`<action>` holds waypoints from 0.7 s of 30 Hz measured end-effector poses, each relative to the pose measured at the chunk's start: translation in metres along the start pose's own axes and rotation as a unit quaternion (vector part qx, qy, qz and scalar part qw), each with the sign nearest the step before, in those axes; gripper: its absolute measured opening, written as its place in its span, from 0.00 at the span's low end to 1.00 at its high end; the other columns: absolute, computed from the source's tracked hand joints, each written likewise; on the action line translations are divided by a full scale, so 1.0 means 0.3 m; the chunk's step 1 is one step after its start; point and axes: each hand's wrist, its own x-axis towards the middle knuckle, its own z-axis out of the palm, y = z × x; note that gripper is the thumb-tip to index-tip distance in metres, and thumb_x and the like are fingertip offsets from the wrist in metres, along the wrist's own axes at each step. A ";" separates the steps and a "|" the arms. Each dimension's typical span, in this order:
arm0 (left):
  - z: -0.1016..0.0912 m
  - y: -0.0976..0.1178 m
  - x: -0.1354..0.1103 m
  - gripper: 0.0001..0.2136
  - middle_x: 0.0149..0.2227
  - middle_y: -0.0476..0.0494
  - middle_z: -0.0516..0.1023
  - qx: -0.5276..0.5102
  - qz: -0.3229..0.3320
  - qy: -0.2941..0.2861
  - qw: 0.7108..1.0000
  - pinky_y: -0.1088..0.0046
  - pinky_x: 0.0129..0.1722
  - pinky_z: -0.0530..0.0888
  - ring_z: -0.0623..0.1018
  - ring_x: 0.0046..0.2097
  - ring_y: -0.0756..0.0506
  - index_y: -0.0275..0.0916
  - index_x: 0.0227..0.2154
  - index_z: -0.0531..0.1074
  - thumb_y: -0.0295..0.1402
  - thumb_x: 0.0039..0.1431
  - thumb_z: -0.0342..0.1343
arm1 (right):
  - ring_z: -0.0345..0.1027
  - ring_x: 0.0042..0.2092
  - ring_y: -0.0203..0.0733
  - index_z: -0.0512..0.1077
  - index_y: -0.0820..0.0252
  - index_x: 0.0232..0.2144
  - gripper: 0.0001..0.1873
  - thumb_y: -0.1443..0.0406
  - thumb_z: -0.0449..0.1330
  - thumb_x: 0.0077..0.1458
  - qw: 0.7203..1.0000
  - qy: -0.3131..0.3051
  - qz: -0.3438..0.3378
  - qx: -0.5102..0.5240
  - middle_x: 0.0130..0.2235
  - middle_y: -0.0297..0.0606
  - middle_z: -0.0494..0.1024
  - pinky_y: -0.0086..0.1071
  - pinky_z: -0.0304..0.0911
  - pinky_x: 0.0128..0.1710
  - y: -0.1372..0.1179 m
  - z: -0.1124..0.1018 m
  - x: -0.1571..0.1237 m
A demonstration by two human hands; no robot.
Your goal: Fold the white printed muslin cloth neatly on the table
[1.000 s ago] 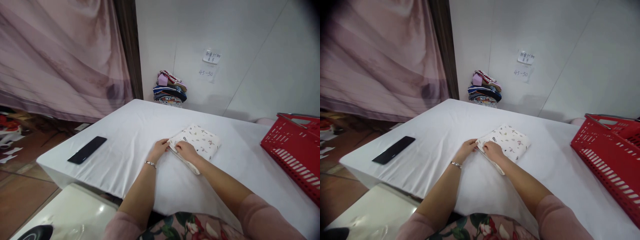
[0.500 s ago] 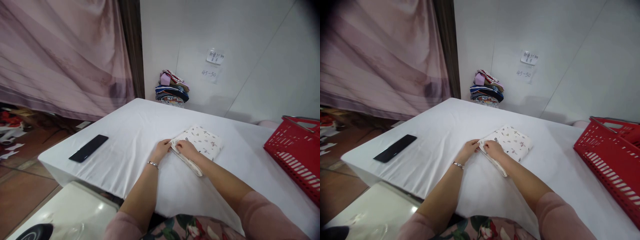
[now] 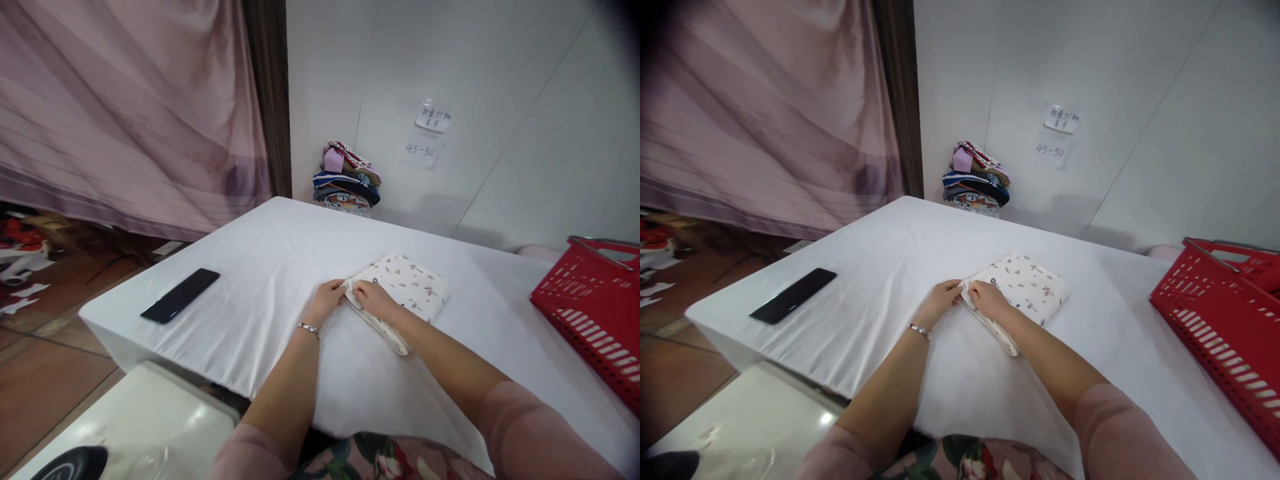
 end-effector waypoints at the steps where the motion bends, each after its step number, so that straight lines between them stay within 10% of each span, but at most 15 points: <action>1: 0.000 0.001 -0.001 0.13 0.27 0.47 0.76 0.001 0.002 -0.001 1.000 0.79 0.27 0.68 0.72 0.30 0.50 0.38 0.38 0.77 0.32 0.50 0.52 | 0.59 0.30 0.34 0.63 0.59 0.24 0.08 0.69 0.49 0.55 1.000 -0.001 0.002 -0.005 0.26 0.30 0.67 0.26 0.48 0.30 -0.005 -0.001 0.002; 21: -0.018 -0.020 0.018 0.13 0.29 0.46 0.76 -0.085 0.000 -0.064 0.994 0.79 0.29 0.69 0.71 0.30 0.52 0.35 0.40 0.76 0.29 0.50 0.55 | 0.61 0.28 0.35 0.69 0.58 0.24 0.06 0.67 0.53 0.50 0.997 0.017 0.033 0.068 0.24 0.29 0.71 0.26 0.52 0.29 0.027 0.008 0.028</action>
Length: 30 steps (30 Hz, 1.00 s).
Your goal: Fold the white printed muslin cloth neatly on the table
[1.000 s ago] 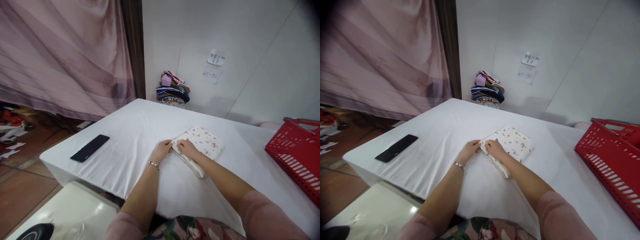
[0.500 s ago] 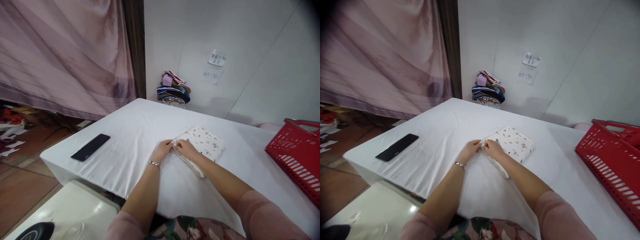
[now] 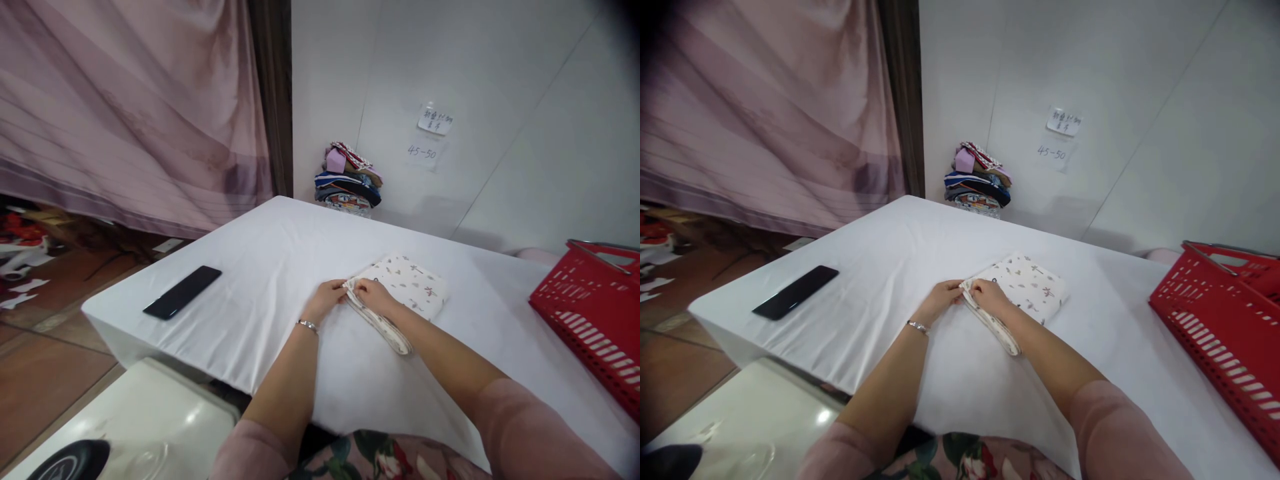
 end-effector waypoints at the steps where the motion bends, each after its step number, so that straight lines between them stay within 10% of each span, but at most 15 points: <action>1: 0.001 -0.002 0.002 0.13 0.29 0.46 0.76 0.000 -0.003 0.007 1.000 0.79 0.29 0.69 0.71 0.29 0.53 0.35 0.40 0.76 0.29 0.50 0.55 | 0.61 0.28 0.35 0.69 0.58 0.23 0.06 0.67 0.53 0.50 1.000 0.002 0.005 0.013 0.24 0.29 0.70 0.26 0.53 0.29 0.000 -0.001 -0.002; 30: 0.012 0.005 0.002 0.13 0.26 0.46 0.76 -0.036 -0.030 0.031 0.998 0.75 0.32 0.71 0.72 0.29 0.52 0.33 0.37 0.76 0.29 0.48 0.55 | 0.57 0.24 0.34 0.64 0.58 0.21 0.08 0.61 0.53 0.48 0.986 0.027 0.048 0.159 0.20 0.27 0.64 0.26 0.53 0.26 -0.017 0.006 -0.020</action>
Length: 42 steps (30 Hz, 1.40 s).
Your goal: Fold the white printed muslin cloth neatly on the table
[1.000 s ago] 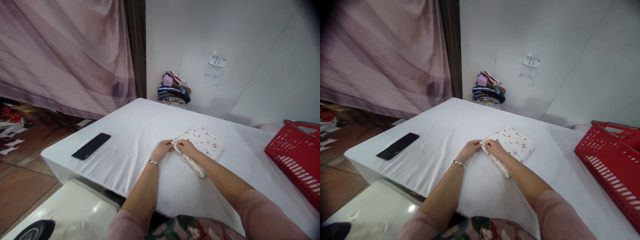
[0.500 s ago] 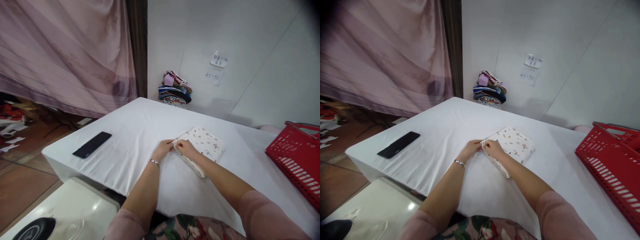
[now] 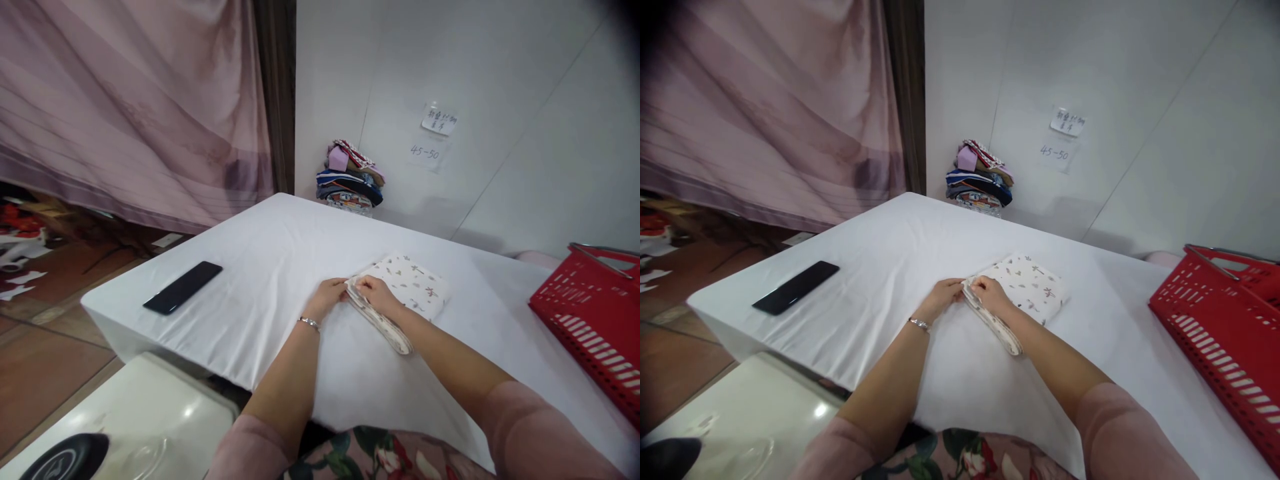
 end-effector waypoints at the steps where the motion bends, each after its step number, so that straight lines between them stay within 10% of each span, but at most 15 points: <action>1: 0.001 0.003 -0.002 0.12 0.26 0.46 0.76 -0.003 0.001 -0.002 1.000 0.75 0.32 0.71 0.72 0.29 0.52 0.33 0.37 0.77 0.29 0.48 0.55 | 0.57 0.25 0.34 0.64 0.58 0.21 0.08 0.61 0.53 0.48 1.000 0.003 -0.006 -0.008 0.20 0.27 0.64 0.27 0.53 0.27 0.000 0.003 0.001; 23: 0.006 0.009 -0.003 0.11 0.27 0.46 0.76 0.097 0.027 0.021 0.995 0.76 0.30 0.71 0.72 0.29 0.51 0.35 0.33 0.76 0.35 0.51 0.54 | 0.60 0.30 0.34 0.66 0.59 0.21 0.07 0.68 0.55 0.50 0.978 -0.043 -0.140 -0.148 0.27 0.30 0.66 0.28 0.55 0.31 -0.036 0.021 -0.023; 35: 0.021 -0.012 0.021 0.12 0.35 0.44 0.76 0.165 0.016 0.098 0.981 0.78 0.27 0.72 0.72 0.27 0.53 0.35 0.41 0.71 0.31 0.54 0.52 | 0.64 0.48 0.44 0.70 0.53 0.41 0.12 0.68 0.52 0.55 0.947 -0.073 -0.249 -0.190 0.46 0.37 0.72 0.43 0.59 0.52 -0.002 -0.088 -0.370; 42: 0.017 -0.024 0.028 0.12 0.35 0.44 0.77 0.207 0.017 0.102 0.973 0.78 0.26 0.71 0.73 0.27 0.52 0.37 0.42 0.71 0.33 0.56 0.50 | 0.67 0.49 0.45 0.73 0.55 0.40 0.13 0.63 0.51 0.55 0.981 0.118 -0.104 -0.116 0.46 0.39 0.75 0.42 0.63 0.50 0.159 -0.240 -0.211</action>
